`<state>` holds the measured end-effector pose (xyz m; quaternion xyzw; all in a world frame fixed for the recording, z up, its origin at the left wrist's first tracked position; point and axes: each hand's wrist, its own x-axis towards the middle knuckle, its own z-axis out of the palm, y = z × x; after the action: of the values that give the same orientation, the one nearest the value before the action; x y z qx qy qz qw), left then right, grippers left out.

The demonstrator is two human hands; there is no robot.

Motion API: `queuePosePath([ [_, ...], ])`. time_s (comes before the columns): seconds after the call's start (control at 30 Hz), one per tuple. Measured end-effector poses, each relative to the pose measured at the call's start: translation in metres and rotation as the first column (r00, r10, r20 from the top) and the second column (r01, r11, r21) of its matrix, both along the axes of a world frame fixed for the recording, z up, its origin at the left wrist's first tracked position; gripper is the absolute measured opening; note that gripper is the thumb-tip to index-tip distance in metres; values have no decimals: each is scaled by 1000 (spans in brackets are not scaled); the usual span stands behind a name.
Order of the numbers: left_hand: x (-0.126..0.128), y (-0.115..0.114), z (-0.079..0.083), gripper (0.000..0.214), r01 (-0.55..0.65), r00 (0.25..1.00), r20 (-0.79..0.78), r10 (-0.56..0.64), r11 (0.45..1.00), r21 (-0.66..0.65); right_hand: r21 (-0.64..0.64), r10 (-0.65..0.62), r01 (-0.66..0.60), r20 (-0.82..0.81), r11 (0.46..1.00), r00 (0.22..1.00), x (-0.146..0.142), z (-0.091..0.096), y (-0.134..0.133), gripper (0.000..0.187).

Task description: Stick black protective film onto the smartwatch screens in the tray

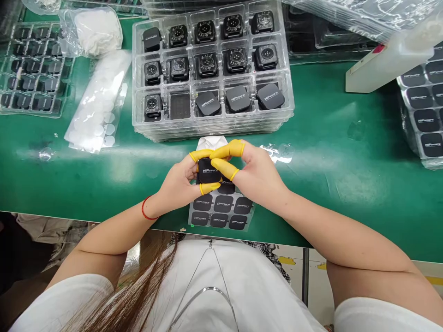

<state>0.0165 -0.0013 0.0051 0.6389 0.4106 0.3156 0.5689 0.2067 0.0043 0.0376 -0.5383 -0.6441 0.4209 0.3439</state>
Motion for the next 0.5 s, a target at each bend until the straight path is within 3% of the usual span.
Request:
queuePosePath([
  [0.1,1,-2,0,52,10,1000,13,-10,1000,-22,248,10,-68,226,966,974,-1,-5,-3,38],
  [0.17,1,-2,1,55,13,999,42,-12,999,-30,244,90,-150,241,958,966,-4,-1,-1,41],
  [0.23,1,-2,4,68,2,998,70,2,998,-58,220,102,-138,170,966,980,-9,8,10,25],
  [0.3,-1,0,7,81,-27,998,62,32,996,-89,272,6,-30,86,962,996,-18,19,30,13],
  [0.37,-3,2,11,79,-18,999,28,21,996,-90,369,-72,46,57,928,996,-30,25,58,11],
  [0.5,-6,2,12,46,108,994,-22,-108,994,-10,455,-70,-97,338,885,939,-61,16,114,14],
])
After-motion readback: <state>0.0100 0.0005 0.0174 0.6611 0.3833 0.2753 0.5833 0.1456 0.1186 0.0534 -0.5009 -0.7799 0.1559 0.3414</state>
